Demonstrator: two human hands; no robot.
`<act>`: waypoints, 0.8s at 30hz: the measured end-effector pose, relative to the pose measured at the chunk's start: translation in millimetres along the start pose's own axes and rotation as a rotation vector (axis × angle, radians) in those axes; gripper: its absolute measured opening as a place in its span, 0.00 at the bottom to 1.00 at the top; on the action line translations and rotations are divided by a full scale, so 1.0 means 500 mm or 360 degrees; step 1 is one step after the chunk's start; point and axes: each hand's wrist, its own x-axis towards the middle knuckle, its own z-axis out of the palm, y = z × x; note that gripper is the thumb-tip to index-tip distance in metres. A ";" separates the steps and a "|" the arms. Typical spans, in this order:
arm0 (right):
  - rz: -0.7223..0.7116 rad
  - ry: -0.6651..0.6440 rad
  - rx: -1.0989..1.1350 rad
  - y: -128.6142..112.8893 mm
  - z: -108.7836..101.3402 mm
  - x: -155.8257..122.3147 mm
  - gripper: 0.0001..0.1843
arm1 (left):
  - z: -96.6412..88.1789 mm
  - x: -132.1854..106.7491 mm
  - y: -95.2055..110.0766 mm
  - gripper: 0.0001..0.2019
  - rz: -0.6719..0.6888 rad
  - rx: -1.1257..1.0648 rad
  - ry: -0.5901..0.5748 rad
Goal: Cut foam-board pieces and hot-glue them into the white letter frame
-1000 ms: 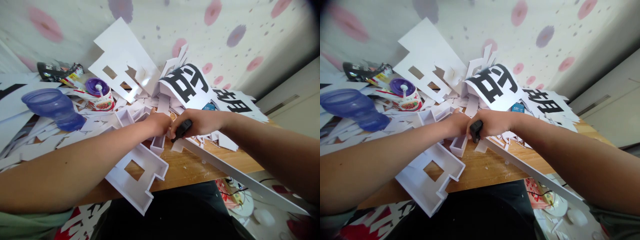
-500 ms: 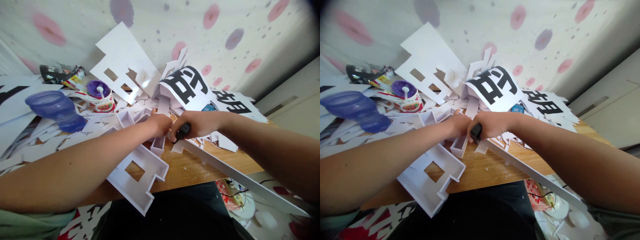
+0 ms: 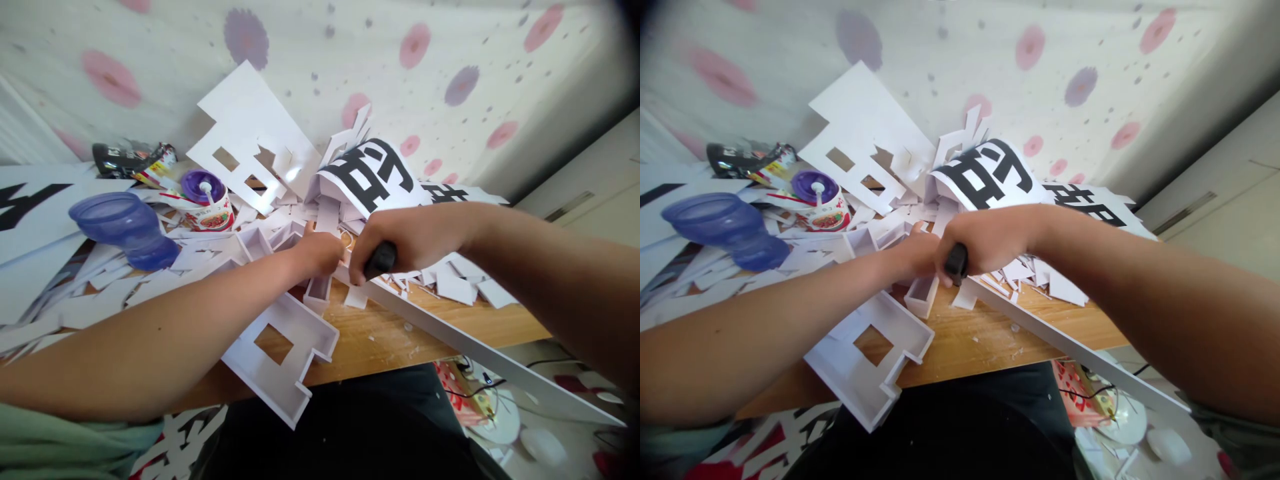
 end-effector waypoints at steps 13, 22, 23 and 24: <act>0.0021 0.2146 0.0740 0.061 0.061 -0.278 0.22 | -0.001 -0.013 0.015 0.06 0.0014 0.0086 0.0078; -0.0042 0.3009 0.1193 0.162 0.236 -0.390 0.17 | -0.039 -0.003 0.030 0.11 0.0212 -0.0122 0.0028; -0.0046 0.3080 0.1221 0.168 0.250 -0.394 0.16 | -0.048 -0.006 0.036 0.10 0.0206 -0.0166 0.0024; -0.0040 0.3117 0.1222 0.170 0.263 -0.395 0.16 | -0.056 -0.010 0.045 0.10 0.0189 -0.0209 0.0031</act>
